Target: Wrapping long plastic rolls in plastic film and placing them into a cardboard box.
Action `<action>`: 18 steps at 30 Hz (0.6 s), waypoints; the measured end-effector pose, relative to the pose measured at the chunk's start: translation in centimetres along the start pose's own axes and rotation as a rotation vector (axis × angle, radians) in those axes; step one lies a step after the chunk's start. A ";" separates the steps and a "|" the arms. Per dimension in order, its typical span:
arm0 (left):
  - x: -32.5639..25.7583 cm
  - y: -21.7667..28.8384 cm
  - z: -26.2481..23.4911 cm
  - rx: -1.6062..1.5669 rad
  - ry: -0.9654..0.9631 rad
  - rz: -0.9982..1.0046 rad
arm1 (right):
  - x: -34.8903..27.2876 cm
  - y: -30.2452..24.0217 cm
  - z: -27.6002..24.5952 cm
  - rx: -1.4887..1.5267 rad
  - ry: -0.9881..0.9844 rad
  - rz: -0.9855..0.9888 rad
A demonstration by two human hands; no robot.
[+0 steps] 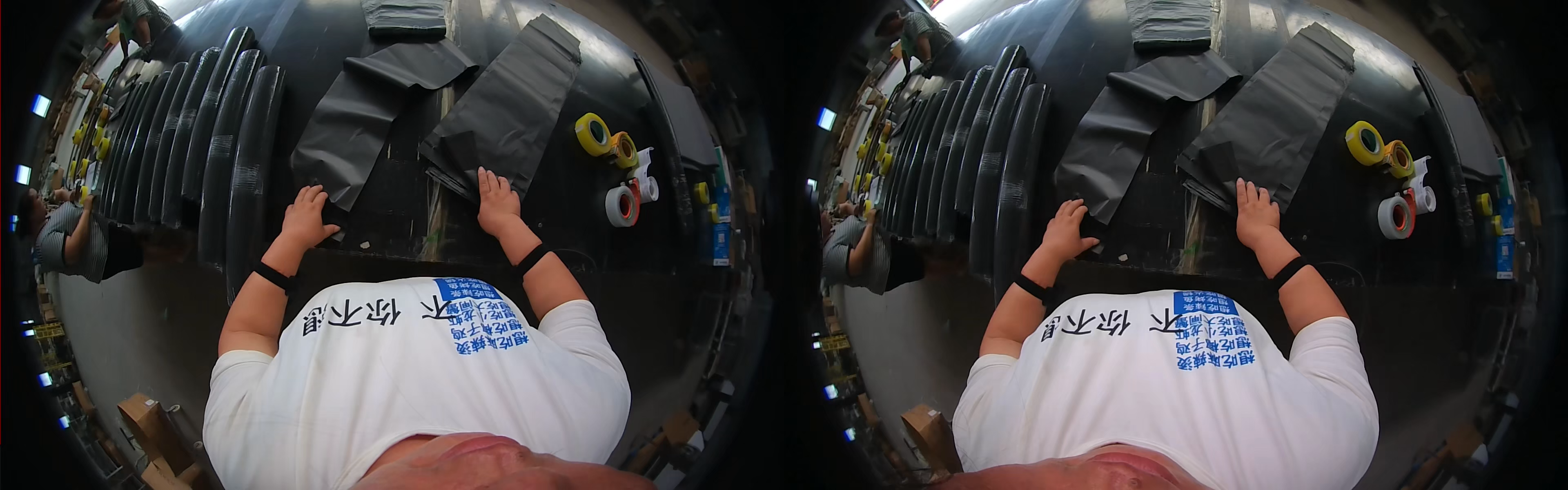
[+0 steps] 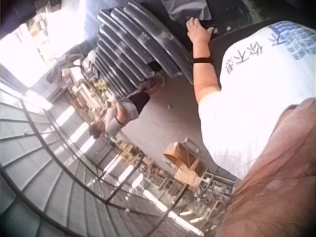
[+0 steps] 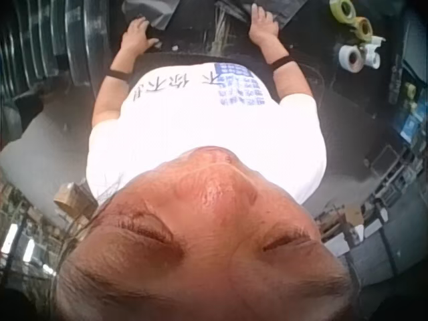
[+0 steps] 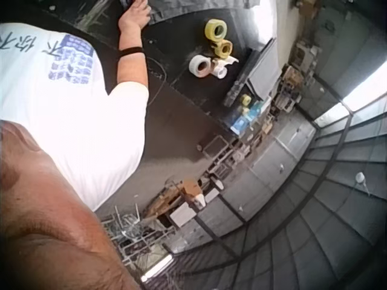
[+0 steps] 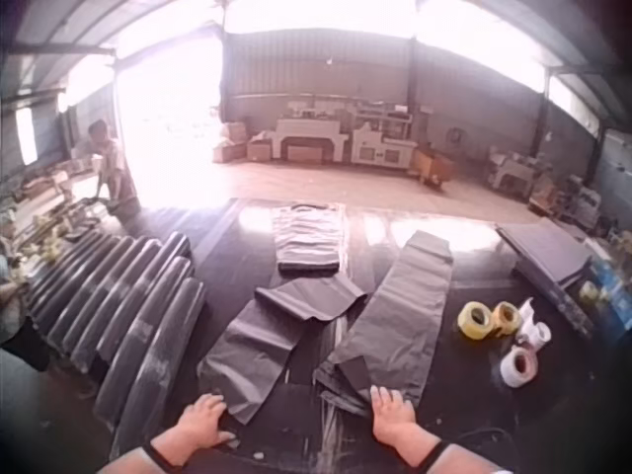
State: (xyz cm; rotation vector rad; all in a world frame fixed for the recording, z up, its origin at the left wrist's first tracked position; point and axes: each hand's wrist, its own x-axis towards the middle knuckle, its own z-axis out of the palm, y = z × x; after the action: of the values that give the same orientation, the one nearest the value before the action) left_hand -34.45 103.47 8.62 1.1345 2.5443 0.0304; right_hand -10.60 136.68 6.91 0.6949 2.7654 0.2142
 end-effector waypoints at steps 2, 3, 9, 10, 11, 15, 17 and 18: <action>0.2 0.2 -0.1 -0.013 0.008 -0.009 | 0.7 0.7 0.1 0.099 0.051 0.011; 0.1 0.3 -0.1 -0.027 0.019 -0.016 | 1.0 0.9 1.2 0.050 0.291 -0.007; -0.9 0.0 1.7 -0.117 0.196 -0.029 | 0.2 3.0 2.0 0.067 0.400 -0.162; -1.2 0.1 2.1 -0.117 0.196 -0.026 | -1.1 3.3 1.6 0.047 0.314 -0.190; -1.7 0.2 2.6 -0.168 0.224 -0.012 | -2.6 3.3 1.8 0.058 0.318 -0.233; -2.8 1.5 4.6 -0.386 0.352 0.089 | -8.2 3.2 2.8 0.089 0.369 -0.330; -2.9 2.0 5.2 -0.430 0.382 0.150 | -10.1 3.1 3.2 0.104 0.417 -0.334; -3.0 1.9 5.3 -0.428 0.385 0.138 | -10.5 3.0 3.3 0.100 0.413 -0.315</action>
State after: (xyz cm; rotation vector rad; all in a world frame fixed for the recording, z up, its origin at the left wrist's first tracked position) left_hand -29.49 101.88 4.86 1.2101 2.5798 0.8592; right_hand 0.53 134.47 6.83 0.2445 3.2483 0.1681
